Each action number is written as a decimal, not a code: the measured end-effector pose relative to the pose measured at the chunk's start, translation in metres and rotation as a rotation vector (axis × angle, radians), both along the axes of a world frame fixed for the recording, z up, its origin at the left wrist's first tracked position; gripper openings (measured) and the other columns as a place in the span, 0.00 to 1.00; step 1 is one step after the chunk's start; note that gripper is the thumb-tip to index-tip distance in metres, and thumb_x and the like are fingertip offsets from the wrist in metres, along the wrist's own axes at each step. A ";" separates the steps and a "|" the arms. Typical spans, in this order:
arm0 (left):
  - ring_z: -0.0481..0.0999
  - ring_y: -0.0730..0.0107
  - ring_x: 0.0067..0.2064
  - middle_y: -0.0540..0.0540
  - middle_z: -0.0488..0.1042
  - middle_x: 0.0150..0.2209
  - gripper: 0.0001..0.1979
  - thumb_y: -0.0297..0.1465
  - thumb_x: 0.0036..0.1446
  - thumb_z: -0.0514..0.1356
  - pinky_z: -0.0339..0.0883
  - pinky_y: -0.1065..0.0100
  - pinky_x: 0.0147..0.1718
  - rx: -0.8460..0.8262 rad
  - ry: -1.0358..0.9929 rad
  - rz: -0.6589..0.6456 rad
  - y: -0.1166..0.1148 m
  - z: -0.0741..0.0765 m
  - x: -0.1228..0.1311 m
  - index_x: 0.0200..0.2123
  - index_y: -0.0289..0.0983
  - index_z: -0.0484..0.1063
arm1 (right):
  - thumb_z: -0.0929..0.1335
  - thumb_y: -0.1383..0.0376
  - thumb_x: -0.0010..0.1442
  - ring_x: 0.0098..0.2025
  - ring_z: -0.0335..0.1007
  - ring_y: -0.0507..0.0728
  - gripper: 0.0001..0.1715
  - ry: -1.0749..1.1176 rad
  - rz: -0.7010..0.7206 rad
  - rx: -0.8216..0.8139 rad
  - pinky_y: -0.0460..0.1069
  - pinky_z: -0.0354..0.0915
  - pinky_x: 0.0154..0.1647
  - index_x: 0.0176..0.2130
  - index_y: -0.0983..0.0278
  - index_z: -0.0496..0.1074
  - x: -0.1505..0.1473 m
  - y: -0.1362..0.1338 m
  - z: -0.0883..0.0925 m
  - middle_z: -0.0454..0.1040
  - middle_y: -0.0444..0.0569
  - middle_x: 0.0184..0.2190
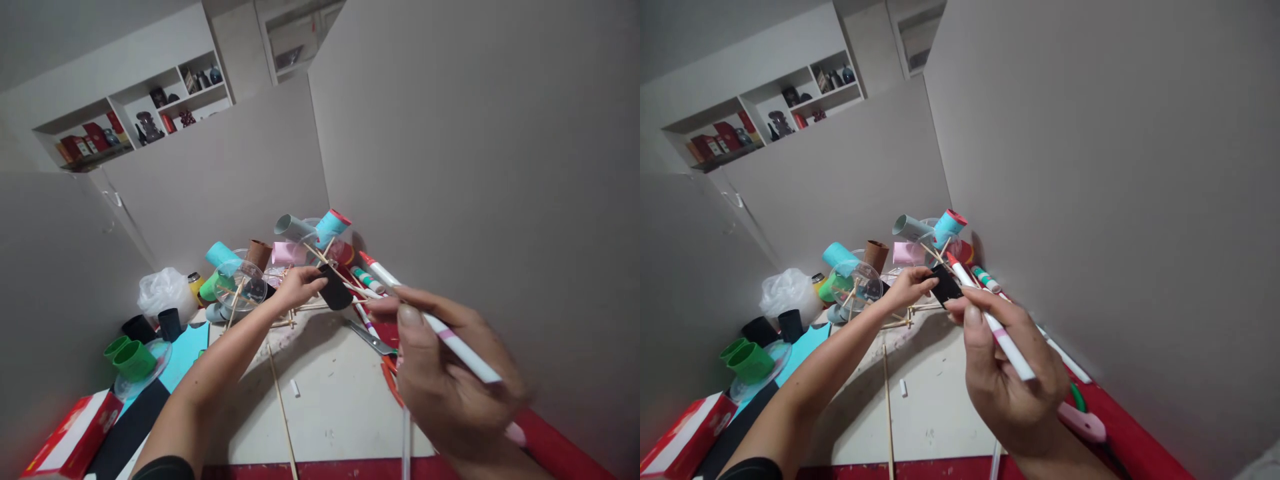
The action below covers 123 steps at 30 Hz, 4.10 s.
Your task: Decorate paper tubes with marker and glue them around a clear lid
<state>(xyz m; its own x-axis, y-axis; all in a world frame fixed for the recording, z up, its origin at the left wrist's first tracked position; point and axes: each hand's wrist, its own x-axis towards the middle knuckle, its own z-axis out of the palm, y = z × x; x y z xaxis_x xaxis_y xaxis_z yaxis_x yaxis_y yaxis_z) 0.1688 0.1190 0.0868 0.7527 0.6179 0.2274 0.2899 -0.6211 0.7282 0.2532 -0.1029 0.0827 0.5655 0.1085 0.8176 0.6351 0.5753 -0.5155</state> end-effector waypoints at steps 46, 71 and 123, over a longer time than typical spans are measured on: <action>0.77 0.66 0.47 0.45 0.78 0.47 0.35 0.33 0.43 0.80 0.67 0.66 0.50 -1.230 -0.442 -0.375 -0.144 -0.076 -0.140 0.54 0.38 0.75 | 0.66 0.71 0.67 0.37 0.80 0.58 0.16 -0.405 0.433 -0.326 0.52 0.76 0.37 0.51 0.59 0.77 -0.063 0.022 -0.049 0.82 0.49 0.37; 0.80 0.67 0.38 0.43 0.80 0.35 0.28 0.35 0.38 0.80 0.71 0.65 0.44 -1.365 -0.375 -0.244 -0.130 -0.084 -0.155 0.43 0.33 0.77 | 0.66 0.72 0.68 0.42 0.80 0.55 0.16 -0.469 0.412 -0.416 0.50 0.76 0.45 0.52 0.59 0.75 -0.060 0.029 -0.059 0.82 0.49 0.41; 0.74 0.73 0.34 0.50 0.75 0.34 0.27 0.29 0.33 0.79 0.67 0.70 0.37 -1.391 -0.592 0.015 -0.103 -0.089 -0.151 0.38 0.35 0.75 | 0.71 0.74 0.63 0.42 0.78 0.62 0.19 -0.443 0.331 -0.396 0.62 0.73 0.47 0.51 0.59 0.79 -0.045 0.015 -0.073 0.82 0.49 0.39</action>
